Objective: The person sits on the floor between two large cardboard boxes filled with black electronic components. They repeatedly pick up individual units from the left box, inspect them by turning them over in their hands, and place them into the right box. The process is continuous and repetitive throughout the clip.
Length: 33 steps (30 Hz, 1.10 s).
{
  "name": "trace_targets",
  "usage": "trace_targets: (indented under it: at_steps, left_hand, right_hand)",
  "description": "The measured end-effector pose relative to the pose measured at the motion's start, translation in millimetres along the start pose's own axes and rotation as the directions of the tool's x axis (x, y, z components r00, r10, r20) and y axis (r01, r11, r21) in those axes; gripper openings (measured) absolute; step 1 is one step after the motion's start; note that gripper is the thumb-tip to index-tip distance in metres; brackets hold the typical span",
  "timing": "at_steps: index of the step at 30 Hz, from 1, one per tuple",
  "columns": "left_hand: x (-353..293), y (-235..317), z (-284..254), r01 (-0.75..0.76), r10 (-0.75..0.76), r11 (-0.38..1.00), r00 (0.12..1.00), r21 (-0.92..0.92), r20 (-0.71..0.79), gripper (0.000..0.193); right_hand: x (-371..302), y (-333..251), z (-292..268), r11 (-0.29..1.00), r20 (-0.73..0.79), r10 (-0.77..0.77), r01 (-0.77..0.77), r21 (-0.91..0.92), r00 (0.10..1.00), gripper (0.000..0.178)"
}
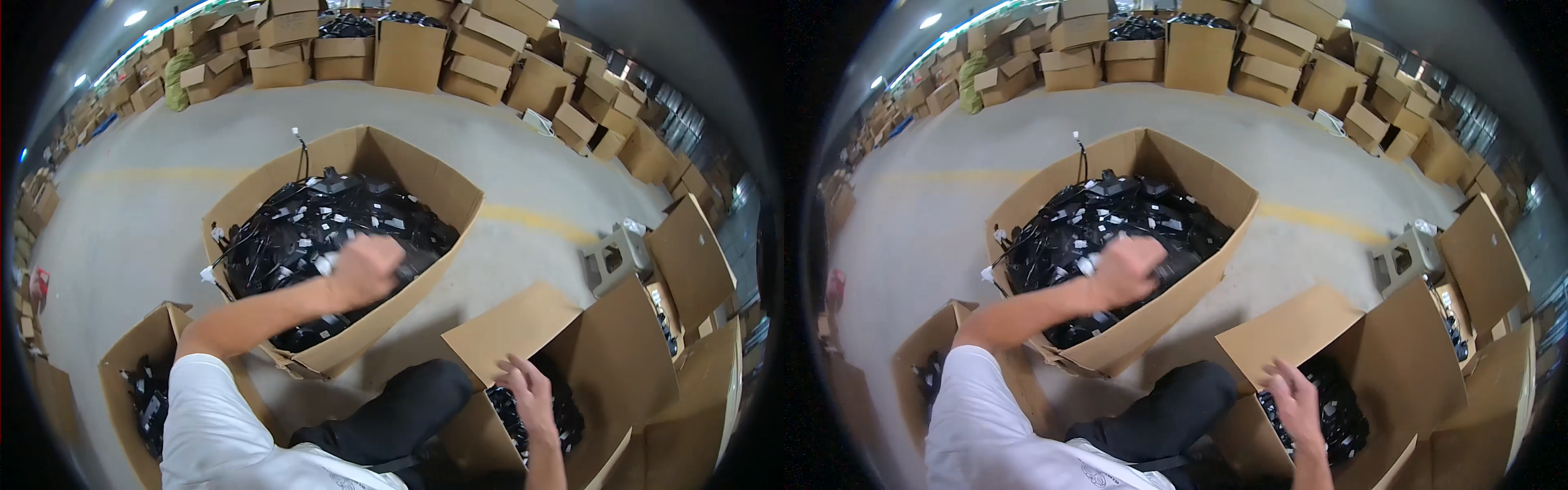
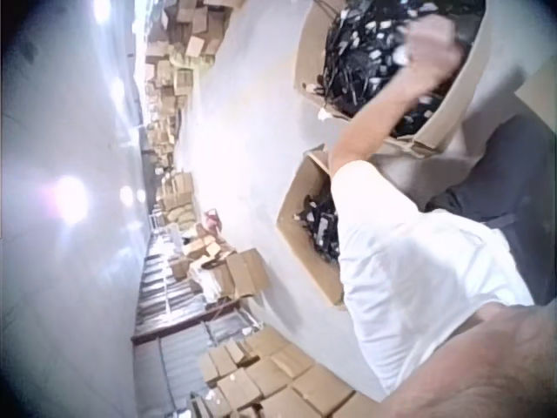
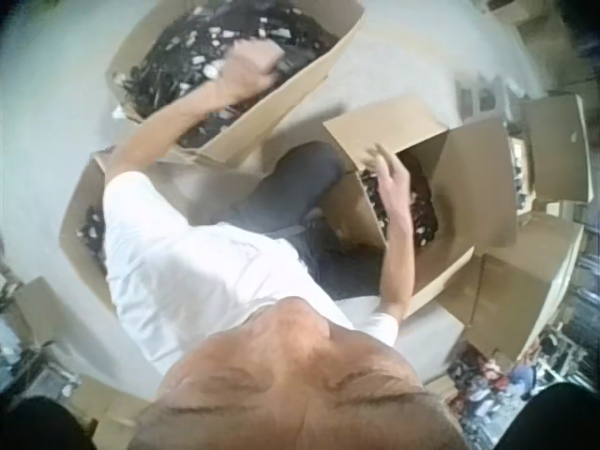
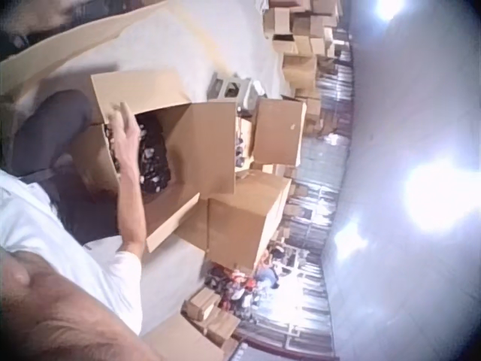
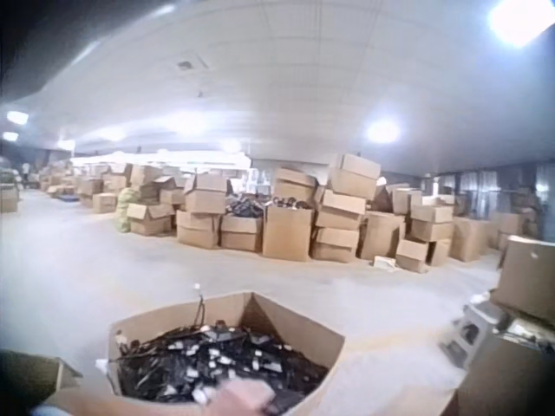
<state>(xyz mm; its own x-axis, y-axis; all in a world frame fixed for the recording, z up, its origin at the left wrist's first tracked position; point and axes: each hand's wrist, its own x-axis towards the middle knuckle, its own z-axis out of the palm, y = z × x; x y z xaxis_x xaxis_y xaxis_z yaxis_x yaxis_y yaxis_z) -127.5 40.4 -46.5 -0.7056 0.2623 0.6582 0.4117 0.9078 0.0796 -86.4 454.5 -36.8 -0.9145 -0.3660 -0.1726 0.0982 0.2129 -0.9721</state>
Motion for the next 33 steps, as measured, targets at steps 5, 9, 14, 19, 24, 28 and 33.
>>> trace_targets:
  at_steps: [5, 9, 14, 19, 24, 28, 33]
  left_hand:
    - [-13, 84, -2, -0.179, 0.182, 0.977, 0.983, 0.114, -0.022, 0.038]
    - [-25, 80, -27, -0.143, 0.153, 0.985, 0.982, -0.100, 0.111, 0.052]
    - [1, 19, -85, 0.543, -0.141, 0.588, 0.799, -0.600, 0.585, 0.043]
    - [-32, -72, 26, 0.736, -0.502, 0.636, 0.624, -0.234, 0.599, 0.048]
    - [-40, -59, 93, 0.841, -0.569, 0.528, 0.453, -0.118, 0.687, 0.076]
    - [-23, -45, 73, 0.731, -0.637, 0.628, 0.679, -0.265, 0.364, 0.046]
    - [42, 12, -68, 0.608, -0.529, 0.250, 0.738, -0.753, 0.420, 0.031]
  right_hand:
    - [65, -40, 130, 0.817, 0.100, 0.092, -0.132, 0.561, 0.991, 0.040]
    - [76, -20, 151, 0.753, 0.030, 0.210, -0.181, 0.633, 0.977, 0.023]
    - [40, -21, 108, 0.900, -0.102, 0.064, -0.013, 0.436, 0.993, 0.026]
    - [-12, -34, 78, 0.943, -0.169, -0.067, 0.118, 0.313, 0.983, 0.029]
    - [-49, -21, 48, 0.882, -0.316, -0.021, 0.167, 0.440, 0.948, 0.029]
    - [-70, -16, 15, 0.916, -0.466, -0.076, 0.247, 0.316, 0.881, 0.039]
    - [-58, -23, -1, 0.930, -0.539, -0.193, 0.328, 0.166, 0.820, 0.040]
